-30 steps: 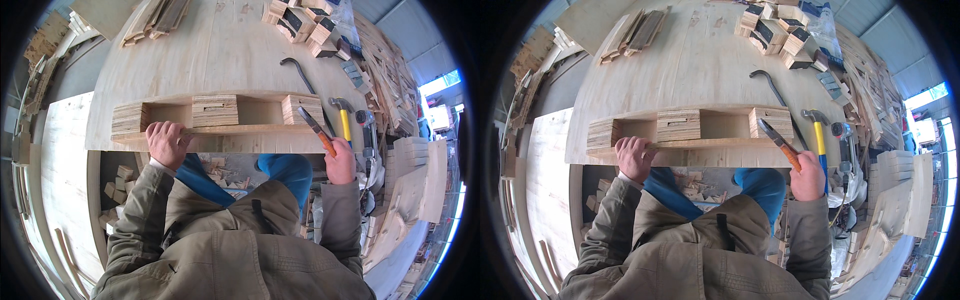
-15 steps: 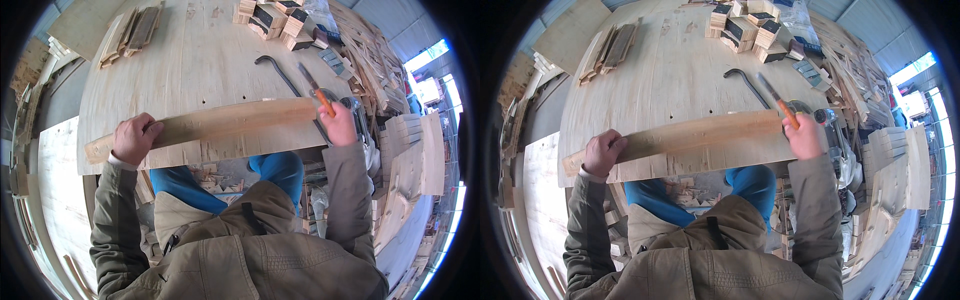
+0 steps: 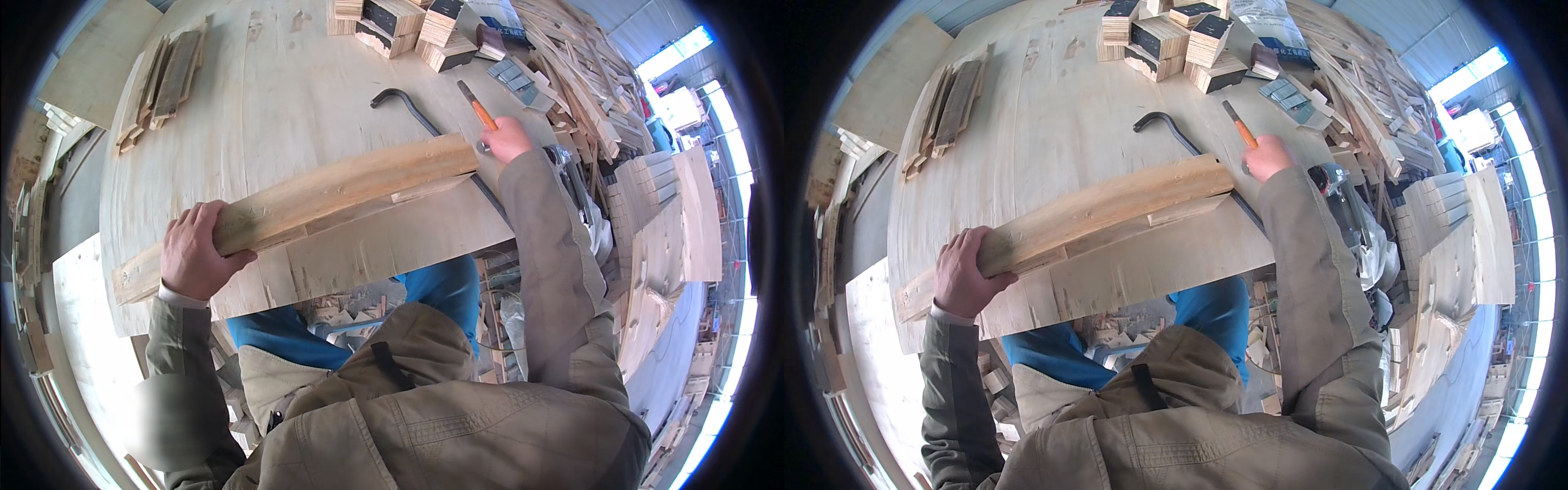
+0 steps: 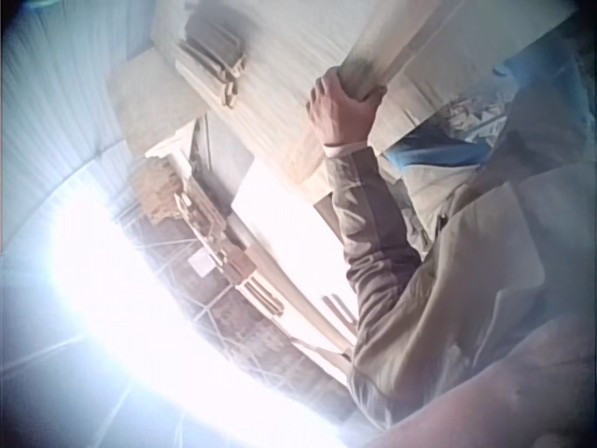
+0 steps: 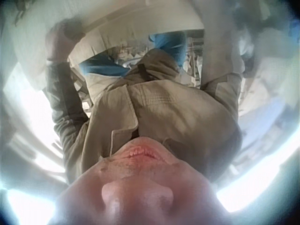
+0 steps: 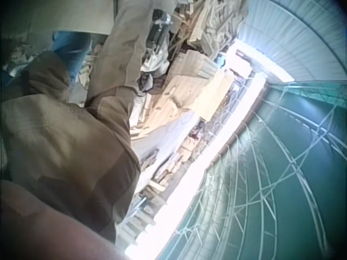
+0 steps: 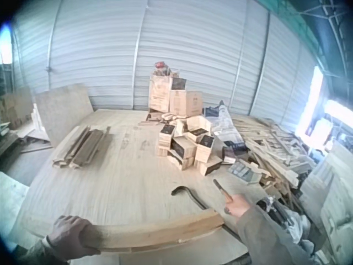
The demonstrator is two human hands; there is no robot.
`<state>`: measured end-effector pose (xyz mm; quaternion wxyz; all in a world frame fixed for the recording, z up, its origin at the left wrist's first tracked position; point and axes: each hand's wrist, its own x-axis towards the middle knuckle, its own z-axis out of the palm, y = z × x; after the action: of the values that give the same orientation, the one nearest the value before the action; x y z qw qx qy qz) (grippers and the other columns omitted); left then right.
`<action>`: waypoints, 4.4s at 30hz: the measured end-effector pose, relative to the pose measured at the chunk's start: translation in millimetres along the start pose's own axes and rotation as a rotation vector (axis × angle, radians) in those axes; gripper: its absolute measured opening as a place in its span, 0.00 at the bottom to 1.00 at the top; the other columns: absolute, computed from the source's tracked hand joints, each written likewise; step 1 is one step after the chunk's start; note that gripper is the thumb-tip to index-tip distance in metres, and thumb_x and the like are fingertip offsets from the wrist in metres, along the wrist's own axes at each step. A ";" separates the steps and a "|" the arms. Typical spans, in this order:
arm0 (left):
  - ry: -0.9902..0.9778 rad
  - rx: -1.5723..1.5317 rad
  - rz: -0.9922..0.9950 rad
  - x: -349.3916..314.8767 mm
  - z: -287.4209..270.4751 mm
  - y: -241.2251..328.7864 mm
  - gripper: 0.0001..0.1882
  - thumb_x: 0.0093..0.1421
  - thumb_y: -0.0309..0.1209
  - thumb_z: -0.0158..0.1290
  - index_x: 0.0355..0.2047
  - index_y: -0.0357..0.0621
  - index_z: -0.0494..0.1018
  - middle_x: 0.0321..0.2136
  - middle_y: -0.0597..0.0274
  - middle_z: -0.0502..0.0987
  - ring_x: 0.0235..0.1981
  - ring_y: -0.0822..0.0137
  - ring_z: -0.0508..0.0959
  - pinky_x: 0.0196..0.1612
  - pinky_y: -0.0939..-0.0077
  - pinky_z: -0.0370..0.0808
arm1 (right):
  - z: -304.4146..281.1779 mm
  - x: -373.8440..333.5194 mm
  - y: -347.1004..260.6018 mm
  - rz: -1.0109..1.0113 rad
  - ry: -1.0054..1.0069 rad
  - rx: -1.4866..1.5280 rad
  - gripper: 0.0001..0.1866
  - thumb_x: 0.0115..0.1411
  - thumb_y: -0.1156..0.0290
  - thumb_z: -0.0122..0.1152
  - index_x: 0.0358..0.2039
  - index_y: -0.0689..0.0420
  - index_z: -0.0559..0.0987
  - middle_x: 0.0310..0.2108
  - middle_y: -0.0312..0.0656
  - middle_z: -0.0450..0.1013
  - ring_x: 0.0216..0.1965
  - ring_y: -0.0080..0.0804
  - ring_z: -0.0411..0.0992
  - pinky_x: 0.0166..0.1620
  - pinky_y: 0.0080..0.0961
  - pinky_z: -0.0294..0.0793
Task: The person uses pliers to pry apart a laminated wooden plank on a workbench, then switches to a hammer to strike the plank and separate it into smaller pieces. The person then uses a crowbar to further pry apart the separated pieces.
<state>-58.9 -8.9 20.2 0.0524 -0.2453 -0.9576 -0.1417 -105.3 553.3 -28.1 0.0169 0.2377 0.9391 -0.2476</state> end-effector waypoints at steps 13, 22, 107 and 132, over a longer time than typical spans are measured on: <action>0.024 0.022 0.001 2.7 3.6 -2.9 0.41 0.36 0.40 0.81 0.50 0.46 0.75 0.42 0.57 0.82 0.47 0.49 0.81 0.54 0.53 0.75 | 19.7 22.5 -37.8 -0.039 -0.136 0.178 0.22 0.55 0.63 0.74 0.46 0.65 0.85 0.40 0.54 0.84 0.45 0.47 0.84 0.47 0.41 0.81; 0.040 0.031 0.009 1.3 5.3 -5.0 0.40 0.37 0.39 0.81 0.51 0.45 0.75 0.43 0.58 0.81 0.49 0.50 0.81 0.55 0.53 0.75 | 22.8 -9.9 26.1 -0.194 0.196 0.243 0.27 0.58 0.70 0.75 0.57 0.65 0.79 0.50 0.53 0.83 0.48 0.39 0.83 0.48 0.34 0.83; -0.252 -0.124 -0.155 48.1 -8.5 -33.1 0.37 0.47 0.58 0.74 0.45 0.40 0.79 0.38 0.49 0.84 0.44 0.47 0.83 0.50 0.55 0.77 | 44.3 -340.6 -73.9 0.046 -0.285 0.669 0.15 0.77 0.61 0.57 0.41 0.61 0.75 0.26 0.36 0.73 0.21 0.19 0.71 0.23 0.22 0.72; -0.295 -0.182 -0.148 59.8 -7.6 -41.2 0.36 0.45 0.56 0.76 0.42 0.39 0.81 0.36 0.49 0.84 0.42 0.49 0.83 0.49 0.56 0.77 | 27.1 -352.5 -83.9 -0.393 0.036 0.917 0.20 0.80 0.58 0.48 0.55 0.65 0.73 0.32 0.41 0.74 0.27 0.23 0.70 0.31 0.22 0.71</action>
<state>-130.9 -18.6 27.4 -0.1213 -0.1961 -0.9535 -0.1938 166.7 322.0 39.2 -0.1525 0.0437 0.7609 -0.6292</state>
